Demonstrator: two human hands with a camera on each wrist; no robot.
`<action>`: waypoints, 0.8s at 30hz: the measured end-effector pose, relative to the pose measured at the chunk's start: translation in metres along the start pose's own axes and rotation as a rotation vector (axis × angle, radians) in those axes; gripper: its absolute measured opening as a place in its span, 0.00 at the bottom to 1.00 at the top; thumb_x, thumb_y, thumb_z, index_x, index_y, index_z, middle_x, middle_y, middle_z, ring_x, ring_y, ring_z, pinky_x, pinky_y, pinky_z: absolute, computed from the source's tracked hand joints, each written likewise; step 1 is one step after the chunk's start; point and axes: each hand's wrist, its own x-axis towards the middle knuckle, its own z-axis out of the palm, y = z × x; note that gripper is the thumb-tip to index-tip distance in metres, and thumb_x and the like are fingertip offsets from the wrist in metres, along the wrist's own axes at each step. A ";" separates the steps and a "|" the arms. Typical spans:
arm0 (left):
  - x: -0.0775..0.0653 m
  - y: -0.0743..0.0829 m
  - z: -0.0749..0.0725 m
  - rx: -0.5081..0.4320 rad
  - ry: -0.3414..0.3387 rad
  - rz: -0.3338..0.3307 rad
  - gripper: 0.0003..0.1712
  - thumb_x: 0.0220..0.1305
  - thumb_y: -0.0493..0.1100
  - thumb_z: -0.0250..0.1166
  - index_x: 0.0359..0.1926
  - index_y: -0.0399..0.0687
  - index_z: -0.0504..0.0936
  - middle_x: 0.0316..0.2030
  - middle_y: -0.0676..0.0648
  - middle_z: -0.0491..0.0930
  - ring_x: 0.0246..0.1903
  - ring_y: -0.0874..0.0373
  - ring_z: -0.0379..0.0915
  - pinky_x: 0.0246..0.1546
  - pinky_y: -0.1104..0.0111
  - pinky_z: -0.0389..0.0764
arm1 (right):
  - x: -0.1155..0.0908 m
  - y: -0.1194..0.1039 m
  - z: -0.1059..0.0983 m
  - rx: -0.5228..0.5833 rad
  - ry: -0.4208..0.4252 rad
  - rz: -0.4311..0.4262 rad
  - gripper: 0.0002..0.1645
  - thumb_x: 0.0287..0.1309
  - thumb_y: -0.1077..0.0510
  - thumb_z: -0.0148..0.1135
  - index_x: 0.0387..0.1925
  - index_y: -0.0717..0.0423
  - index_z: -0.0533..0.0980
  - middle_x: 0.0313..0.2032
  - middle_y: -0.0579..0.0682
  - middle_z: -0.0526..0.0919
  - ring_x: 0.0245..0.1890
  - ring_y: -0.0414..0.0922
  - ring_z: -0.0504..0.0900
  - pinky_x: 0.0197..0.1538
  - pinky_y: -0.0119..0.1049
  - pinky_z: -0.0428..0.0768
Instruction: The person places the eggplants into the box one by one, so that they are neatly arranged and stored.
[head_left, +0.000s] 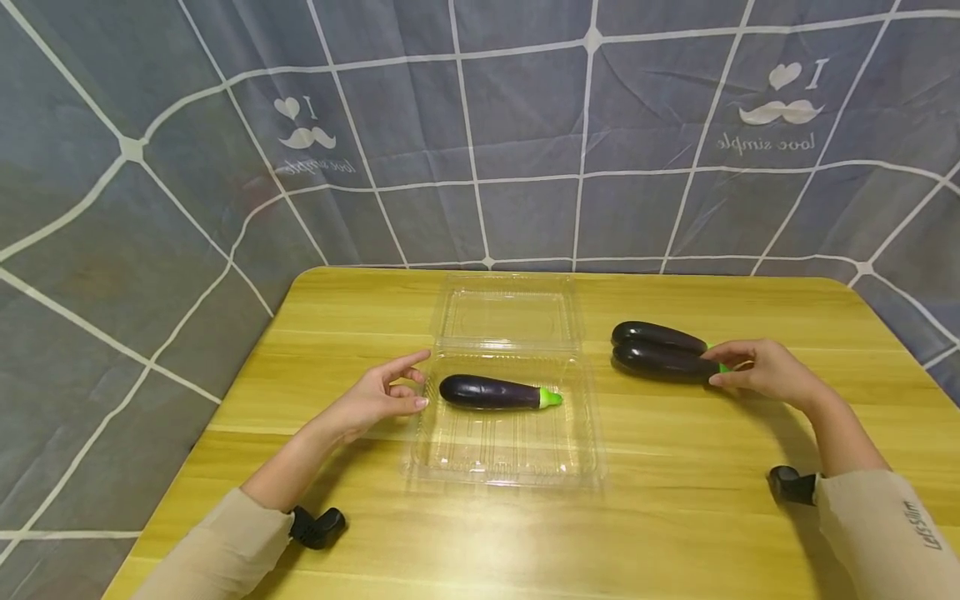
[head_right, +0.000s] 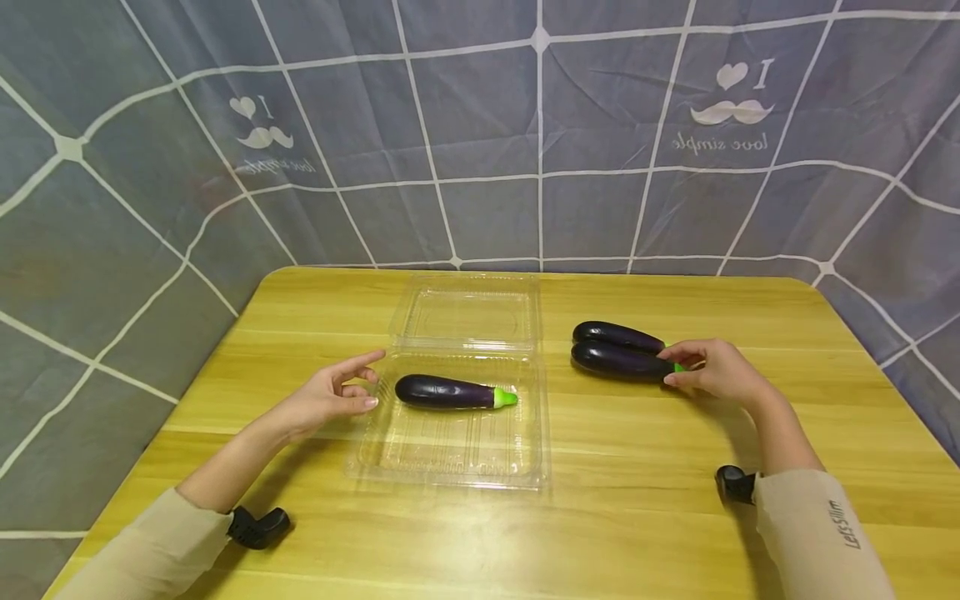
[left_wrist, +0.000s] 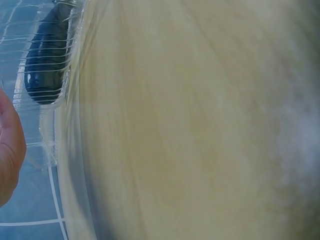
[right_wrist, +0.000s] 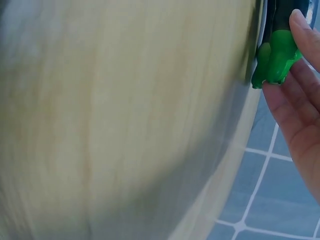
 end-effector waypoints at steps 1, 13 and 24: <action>0.000 0.000 0.000 -0.001 0.000 0.001 0.46 0.56 0.32 0.66 0.71 0.42 0.52 0.52 0.38 0.61 0.32 0.62 0.70 0.34 0.75 0.75 | 0.000 0.000 0.000 -0.001 0.010 -0.011 0.21 0.48 0.61 0.70 0.45 0.66 0.79 0.41 0.60 0.80 0.35 0.32 0.76 0.34 0.28 0.76; -0.001 0.001 0.000 -0.004 -0.006 -0.001 0.45 0.56 0.32 0.65 0.71 0.42 0.52 0.51 0.39 0.61 0.32 0.62 0.71 0.35 0.74 0.75 | 0.002 -0.019 -0.002 -0.019 0.055 -0.078 0.19 0.52 0.60 0.68 0.47 0.61 0.79 0.44 0.57 0.80 0.38 0.27 0.72 0.37 0.24 0.75; 0.000 0.000 0.000 0.005 -0.004 0.021 0.44 0.57 0.30 0.64 0.71 0.37 0.51 0.50 0.37 0.62 0.32 0.62 0.71 0.36 0.74 0.76 | 0.005 -0.038 -0.008 0.008 0.054 -0.116 0.19 0.53 0.62 0.66 0.48 0.62 0.78 0.44 0.53 0.80 0.38 0.28 0.74 0.36 0.26 0.77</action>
